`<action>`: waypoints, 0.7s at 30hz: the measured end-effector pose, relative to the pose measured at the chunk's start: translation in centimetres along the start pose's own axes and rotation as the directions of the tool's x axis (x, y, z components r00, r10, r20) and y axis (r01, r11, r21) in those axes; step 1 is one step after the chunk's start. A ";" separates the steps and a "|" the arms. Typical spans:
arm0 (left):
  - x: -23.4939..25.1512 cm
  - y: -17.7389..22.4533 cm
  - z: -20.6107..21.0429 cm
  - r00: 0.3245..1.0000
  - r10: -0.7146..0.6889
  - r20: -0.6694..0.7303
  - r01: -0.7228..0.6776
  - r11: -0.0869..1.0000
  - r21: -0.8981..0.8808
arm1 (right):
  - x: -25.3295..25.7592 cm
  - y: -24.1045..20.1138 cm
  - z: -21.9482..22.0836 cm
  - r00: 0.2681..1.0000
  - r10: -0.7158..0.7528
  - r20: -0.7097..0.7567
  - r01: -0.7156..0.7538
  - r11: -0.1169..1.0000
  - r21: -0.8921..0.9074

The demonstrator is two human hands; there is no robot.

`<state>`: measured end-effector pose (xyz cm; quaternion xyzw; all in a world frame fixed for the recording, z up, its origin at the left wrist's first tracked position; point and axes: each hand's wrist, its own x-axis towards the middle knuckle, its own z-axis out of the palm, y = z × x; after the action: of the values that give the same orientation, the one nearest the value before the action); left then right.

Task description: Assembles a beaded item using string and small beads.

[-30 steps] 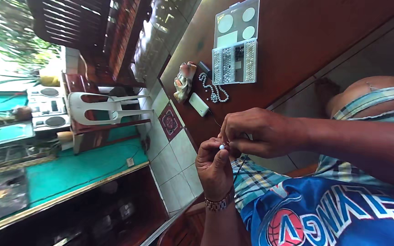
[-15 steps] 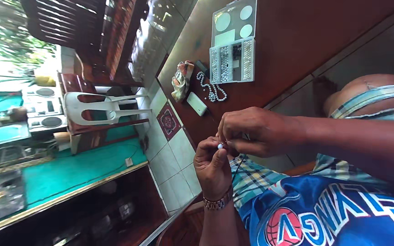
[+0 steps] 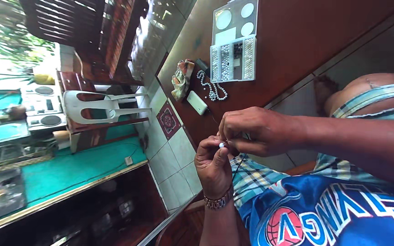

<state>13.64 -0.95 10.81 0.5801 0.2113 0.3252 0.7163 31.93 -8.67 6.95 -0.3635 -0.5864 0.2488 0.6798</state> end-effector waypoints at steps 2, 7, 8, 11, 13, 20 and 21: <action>0.0 -0.1 0.1 1.000 -0.001 0.000 0.001 1.000 0.003 | 0.0 0.0 0.0 1.000 0.004 0.003 -0.004 1.000 -0.010; -0.1 -0.1 0.2 1.000 -0.009 -0.010 0.009 1.000 -0.001 | -0.1 0.0 0.0 1.000 0.012 0.016 -0.011 0.999 -0.030; -0.1 -0.2 0.1 1.000 -0.007 -0.009 0.007 1.000 0.001 | -0.1 0.0 0.0 1.000 0.016 0.020 -0.015 0.999 -0.030; 0.0 -0.3 0.1 1.000 -0.006 -0.002 0.006 1.000 0.000 | -0.1 0.0 0.0 0.999 0.030 0.030 -0.029 0.999 -0.036; 0.0 -0.3 0.1 1.000 -0.009 -0.004 0.009 1.000 0.002 | -0.1 0.0 0.0 0.999 0.035 0.033 -0.033 0.998 -0.050; -0.1 -0.4 0.0 1.000 -0.015 -0.019 0.016 1.000 0.019 | -0.2 0.3 0.1 0.999 0.013 0.039 -0.011 0.997 -0.072; -0.1 -0.4 0.1 1.000 -0.018 -0.021 0.019 1.000 0.015 | -0.1 0.3 0.1 0.999 0.014 0.038 -0.011 0.997 -0.074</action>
<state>13.68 -1.11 10.44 0.5802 0.2267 0.3229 0.7125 31.81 -8.57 6.64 -0.3869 -0.6058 0.2383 0.6531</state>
